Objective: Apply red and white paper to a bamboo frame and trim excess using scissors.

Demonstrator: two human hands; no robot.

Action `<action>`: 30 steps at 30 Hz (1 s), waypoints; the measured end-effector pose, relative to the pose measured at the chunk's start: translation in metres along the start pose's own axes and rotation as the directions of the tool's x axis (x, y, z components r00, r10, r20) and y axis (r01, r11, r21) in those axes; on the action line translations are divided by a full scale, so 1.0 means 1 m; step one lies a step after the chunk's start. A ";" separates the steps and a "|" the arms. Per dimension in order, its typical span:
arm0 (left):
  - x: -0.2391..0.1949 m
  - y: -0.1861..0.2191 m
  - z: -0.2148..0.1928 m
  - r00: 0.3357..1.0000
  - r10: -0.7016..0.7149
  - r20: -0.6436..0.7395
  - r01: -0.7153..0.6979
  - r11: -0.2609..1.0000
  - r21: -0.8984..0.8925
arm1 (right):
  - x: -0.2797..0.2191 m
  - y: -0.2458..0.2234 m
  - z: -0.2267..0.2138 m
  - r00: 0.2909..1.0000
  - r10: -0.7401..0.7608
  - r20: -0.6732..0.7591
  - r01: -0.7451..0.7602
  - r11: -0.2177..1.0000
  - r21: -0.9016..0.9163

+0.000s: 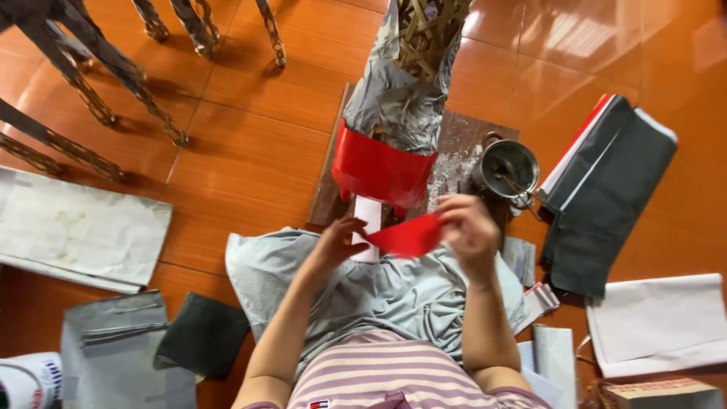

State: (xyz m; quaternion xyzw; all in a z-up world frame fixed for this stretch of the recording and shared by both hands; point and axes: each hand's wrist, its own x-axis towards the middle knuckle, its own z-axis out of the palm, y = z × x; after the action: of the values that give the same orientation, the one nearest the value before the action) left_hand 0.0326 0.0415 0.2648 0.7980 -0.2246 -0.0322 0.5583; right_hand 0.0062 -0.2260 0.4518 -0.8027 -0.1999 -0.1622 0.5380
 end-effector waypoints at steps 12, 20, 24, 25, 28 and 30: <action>0.107 0.104 -0.115 0.928 -0.235 -0.288 -0.069 0.652 -0.755 | 0.033 0.058 -0.005 0.912 0.273 -0.305 -0.075 0.845 0.530; 0.178 0.082 -0.104 0.787 -0.223 -0.576 -0.215 0.776 -0.593 | 0.048 0.077 0.027 0.843 0.397 -0.362 -0.174 0.839 0.516; 0.188 0.062 -0.102 0.714 -0.235 -0.659 -0.032 0.930 -0.366 | 0.052 0.076 0.036 0.843 0.413 -0.345 -0.193 0.830 0.523; 0.189 0.058 -0.101 0.717 -0.197 -0.669 0.011 0.962 -0.272 | 0.053 0.074 0.038 0.842 0.422 -0.336 -0.206 0.827 0.522; 0.193 0.044 -0.099 0.735 -0.187 -0.652 0.104 0.981 -0.164 | 0.053 0.084 0.042 0.837 0.421 -0.351 -0.207 0.836 0.509; 0.194 0.034 -0.097 0.738 -0.192 -0.647 0.152 0.981 -0.118 | 0.049 0.092 0.044 0.825 0.425 -0.373 -0.224 0.851 0.474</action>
State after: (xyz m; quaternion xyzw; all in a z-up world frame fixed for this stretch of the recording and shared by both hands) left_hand 0.2252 0.0402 0.3711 0.7595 0.0607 0.1916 0.6187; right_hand 0.0962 -0.2097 0.3852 -0.6311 0.0482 -0.2076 0.7458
